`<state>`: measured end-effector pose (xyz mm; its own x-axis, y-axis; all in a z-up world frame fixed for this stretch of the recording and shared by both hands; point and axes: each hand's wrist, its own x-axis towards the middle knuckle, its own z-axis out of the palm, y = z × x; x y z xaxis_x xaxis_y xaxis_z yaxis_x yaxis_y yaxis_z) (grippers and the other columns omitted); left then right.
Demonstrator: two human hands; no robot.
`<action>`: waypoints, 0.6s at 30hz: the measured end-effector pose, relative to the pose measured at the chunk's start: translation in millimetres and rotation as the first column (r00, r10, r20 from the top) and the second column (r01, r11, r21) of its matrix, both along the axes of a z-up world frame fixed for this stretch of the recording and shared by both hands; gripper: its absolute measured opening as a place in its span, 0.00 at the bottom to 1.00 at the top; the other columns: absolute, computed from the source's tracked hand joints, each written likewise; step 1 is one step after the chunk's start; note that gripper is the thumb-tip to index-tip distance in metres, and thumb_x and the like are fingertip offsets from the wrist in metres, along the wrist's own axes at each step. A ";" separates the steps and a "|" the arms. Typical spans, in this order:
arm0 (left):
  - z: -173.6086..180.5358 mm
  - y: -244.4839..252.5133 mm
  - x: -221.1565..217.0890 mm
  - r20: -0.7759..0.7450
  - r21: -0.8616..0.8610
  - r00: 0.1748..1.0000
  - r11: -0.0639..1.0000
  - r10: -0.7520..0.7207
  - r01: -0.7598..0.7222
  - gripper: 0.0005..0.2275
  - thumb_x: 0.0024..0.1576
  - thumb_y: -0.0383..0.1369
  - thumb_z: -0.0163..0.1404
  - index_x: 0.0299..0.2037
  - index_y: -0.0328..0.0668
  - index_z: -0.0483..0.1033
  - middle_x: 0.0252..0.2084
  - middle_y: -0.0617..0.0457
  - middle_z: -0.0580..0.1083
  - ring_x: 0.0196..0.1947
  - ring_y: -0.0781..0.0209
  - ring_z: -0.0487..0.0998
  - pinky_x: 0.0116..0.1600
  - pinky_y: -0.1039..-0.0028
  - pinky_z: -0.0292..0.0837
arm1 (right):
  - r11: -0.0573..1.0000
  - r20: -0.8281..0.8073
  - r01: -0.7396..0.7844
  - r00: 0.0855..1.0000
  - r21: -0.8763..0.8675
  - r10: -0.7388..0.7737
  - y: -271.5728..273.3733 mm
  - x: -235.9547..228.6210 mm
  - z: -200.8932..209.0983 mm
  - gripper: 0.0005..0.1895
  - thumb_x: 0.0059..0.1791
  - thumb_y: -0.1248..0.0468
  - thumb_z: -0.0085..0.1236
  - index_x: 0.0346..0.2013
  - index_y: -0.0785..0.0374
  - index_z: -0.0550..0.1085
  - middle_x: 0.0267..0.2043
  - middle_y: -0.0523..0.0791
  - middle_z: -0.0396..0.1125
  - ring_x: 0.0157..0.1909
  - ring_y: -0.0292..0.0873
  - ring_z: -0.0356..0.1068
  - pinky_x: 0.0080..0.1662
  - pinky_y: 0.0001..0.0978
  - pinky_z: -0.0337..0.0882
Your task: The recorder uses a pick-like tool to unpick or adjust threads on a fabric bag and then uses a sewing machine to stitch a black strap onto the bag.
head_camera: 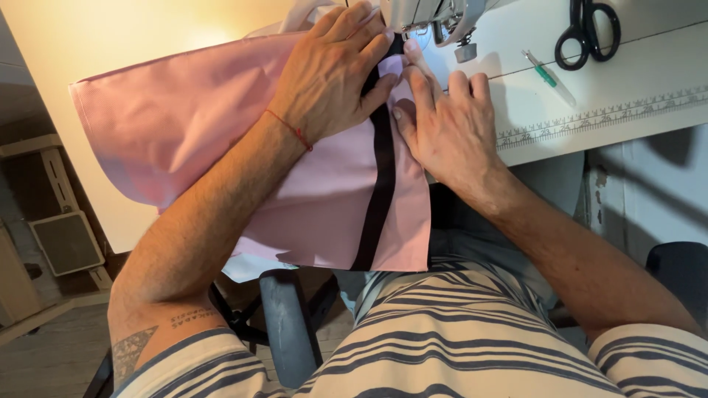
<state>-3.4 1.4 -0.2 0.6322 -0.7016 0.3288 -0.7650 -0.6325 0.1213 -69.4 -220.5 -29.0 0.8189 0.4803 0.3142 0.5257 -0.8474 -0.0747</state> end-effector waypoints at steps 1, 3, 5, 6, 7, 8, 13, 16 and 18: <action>-2.0 1.1 0.5 0.002 -0.003 1.000 1.000 0.019 -0.019 0.18 0.63 0.41 0.57 0.52 0.31 0.74 0.62 0.42 0.73 0.68 0.46 0.66 0.72 0.59 0.59 | 1.000 0.007 0.001 1.000 -0.005 -0.001 0.2 0.3 -1.6 0.28 0.58 0.52 0.57 0.64 0.69 0.67 0.72 0.47 0.63 0.45 0.52 0.64 0.52 0.46 0.60; -0.5 1.9 0.3 0.040 0.003 0.999 1.000 0.013 -0.013 0.20 0.63 0.42 0.57 0.52 0.30 0.74 0.61 0.43 0.73 0.68 0.46 0.66 0.72 0.59 0.60 | 1.000 0.012 -0.003 1.000 0.005 0.003 1.1 1.1 0.5 0.27 0.58 0.52 0.57 0.64 0.68 0.68 0.73 0.47 0.63 0.44 0.52 0.63 0.51 0.46 0.60; 0.1 1.3 -0.1 0.077 0.005 0.997 1.000 0.001 -0.002 0.21 0.62 0.44 0.58 0.53 0.29 0.75 0.61 0.44 0.73 0.67 0.46 0.66 0.71 0.59 0.60 | 1.000 0.017 -0.002 1.000 0.012 0.002 0.1 0.5 0.5 0.26 0.58 0.52 0.56 0.63 0.68 0.68 0.73 0.47 0.63 0.44 0.52 0.63 0.51 0.45 0.60; 0.4 1.8 -0.6 0.074 0.011 0.997 1.000 0.006 -0.007 0.21 0.63 0.44 0.58 0.53 0.30 0.75 0.61 0.45 0.73 0.67 0.47 0.66 0.71 0.59 0.61 | 1.000 0.011 -0.002 1.000 0.011 0.002 0.0 0.5 -0.7 0.26 0.58 0.52 0.56 0.63 0.69 0.69 0.73 0.46 0.63 0.44 0.52 0.63 0.52 0.46 0.60; 0.8 2.5 -1.4 0.071 0.016 0.997 1.000 0.011 -0.012 0.21 0.63 0.44 0.58 0.53 0.30 0.75 0.61 0.45 0.73 0.66 0.47 0.67 0.71 0.59 0.61 | 1.000 0.006 -0.002 1.000 0.010 0.002 0.0 0.3 -1.8 0.27 0.59 0.52 0.56 0.64 0.69 0.69 0.73 0.46 0.62 0.45 0.52 0.63 0.53 0.46 0.61; 1.6 2.8 -1.9 0.071 0.017 0.997 1.000 0.014 -0.015 0.21 0.63 0.44 0.58 0.53 0.30 0.75 0.61 0.45 0.73 0.66 0.47 0.67 0.71 0.59 0.61 | 1.000 0.006 -0.005 1.000 0.011 0.005 -0.2 -0.4 -1.5 0.27 0.59 0.52 0.56 0.64 0.69 0.69 0.73 0.46 0.62 0.45 0.52 0.63 0.53 0.46 0.61; 10.5 2.7 -3.7 0.086 0.041 0.996 0.999 0.011 -0.014 0.22 0.61 0.47 0.60 0.51 0.32 0.75 0.60 0.46 0.74 0.64 0.48 0.67 0.66 0.57 0.62 | 0.997 0.079 0.028 0.996 0.076 -0.034 -1.9 -9.4 -6.9 0.27 0.57 0.51 0.60 0.65 0.65 0.70 0.77 0.46 0.57 0.49 0.51 0.63 0.54 0.46 0.61; 5.9 6.7 -3.3 0.056 0.001 0.998 0.999 -0.040 0.040 0.26 0.60 0.49 0.60 0.55 0.30 0.75 0.59 0.46 0.74 0.65 0.46 0.66 0.68 0.58 0.61 | 0.990 0.037 0.030 0.999 0.137 -0.036 -3.1 -15.1 -6.6 0.24 0.58 0.52 0.62 0.62 0.63 0.70 0.73 0.49 0.57 0.52 0.52 0.62 0.54 0.48 0.60; 6.2 8.4 -4.2 -0.010 0.008 1.000 1.000 -0.025 0.025 0.25 0.61 0.48 0.60 0.55 0.30 0.75 0.60 0.46 0.74 0.65 0.45 0.66 0.68 0.57 0.61 | 0.992 0.049 0.037 0.998 0.124 -0.044 -2.4 -17.0 -3.6 0.24 0.57 0.52 0.63 0.63 0.62 0.71 0.72 0.46 0.58 0.51 0.52 0.62 0.54 0.48 0.61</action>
